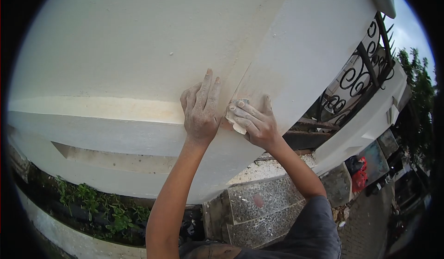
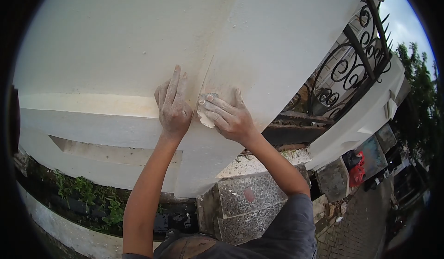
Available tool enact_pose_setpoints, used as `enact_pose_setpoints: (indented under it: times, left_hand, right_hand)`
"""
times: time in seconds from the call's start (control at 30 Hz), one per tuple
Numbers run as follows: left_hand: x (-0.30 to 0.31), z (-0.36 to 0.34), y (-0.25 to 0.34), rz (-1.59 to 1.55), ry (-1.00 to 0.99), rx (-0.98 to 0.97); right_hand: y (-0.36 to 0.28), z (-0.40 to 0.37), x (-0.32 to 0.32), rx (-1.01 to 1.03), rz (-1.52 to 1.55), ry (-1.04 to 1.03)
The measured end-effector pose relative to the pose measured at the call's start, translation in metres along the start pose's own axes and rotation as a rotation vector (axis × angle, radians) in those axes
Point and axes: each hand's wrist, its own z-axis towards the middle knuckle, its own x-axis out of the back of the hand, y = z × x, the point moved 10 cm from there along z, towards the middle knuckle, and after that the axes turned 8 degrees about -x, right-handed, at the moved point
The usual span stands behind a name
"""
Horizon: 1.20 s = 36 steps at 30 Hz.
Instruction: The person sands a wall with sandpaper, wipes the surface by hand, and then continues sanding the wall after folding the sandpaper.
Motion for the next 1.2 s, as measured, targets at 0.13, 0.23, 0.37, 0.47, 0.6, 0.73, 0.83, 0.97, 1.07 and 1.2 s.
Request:
enact_pose_setpoints:
  times: [0.13, 0.23, 0.37, 0.47, 0.6, 0.73, 0.83, 0.97, 1.07, 1.2]
  left_hand:
    - [-0.004, -0.002, -0.001, 0.036, -0.039, 0.005]
    - [-0.001, -0.001, -0.001, 0.027, -0.028, 0.017]
    - [0.0, 0.002, 0.002, 0.034, -0.029, -0.002]
    - [-0.005, -0.001, 0.002, 0.044, -0.041, -0.022]
    - [-0.003, -0.001, 0.003, 0.03, -0.032, -0.009]
    - [-0.003, 0.0, 0.005, 0.007, -0.048, -0.019]
    - [-0.007, -0.002, 0.006, 0.036, -0.063, -0.053]
    - [-0.006, 0.0, 0.016, -0.014, -0.102, -0.108]
    - [-0.005, 0.006, 0.02, -0.039, -0.13, -0.122]
    - [-0.009, 0.004, 0.022, -0.006, -0.146, -0.149]
  right_hand:
    - [0.035, 0.059, 0.057, -0.267, 0.08, 0.293]
    - [0.009, 0.031, 0.025, -0.167, 0.071, 0.204]
    - [0.002, -0.002, 0.001, -0.029, 0.016, 0.049]
    - [0.032, 0.056, 0.062, -0.116, -0.036, 0.299]
    - [0.016, 0.024, 0.024, -0.185, 0.11, 0.242]
    - [-0.007, -0.02, -0.012, -0.045, 0.047, 0.001]
    - [0.033, 0.024, 0.047, -0.24, 0.028, 0.255]
    - [0.025, 0.002, 0.034, -0.278, 0.089, 0.348]
    - [0.0, -0.046, -0.016, -0.207, 0.086, 0.149]
    - [0.038, -0.015, 0.033, -0.213, -0.005, 0.311]
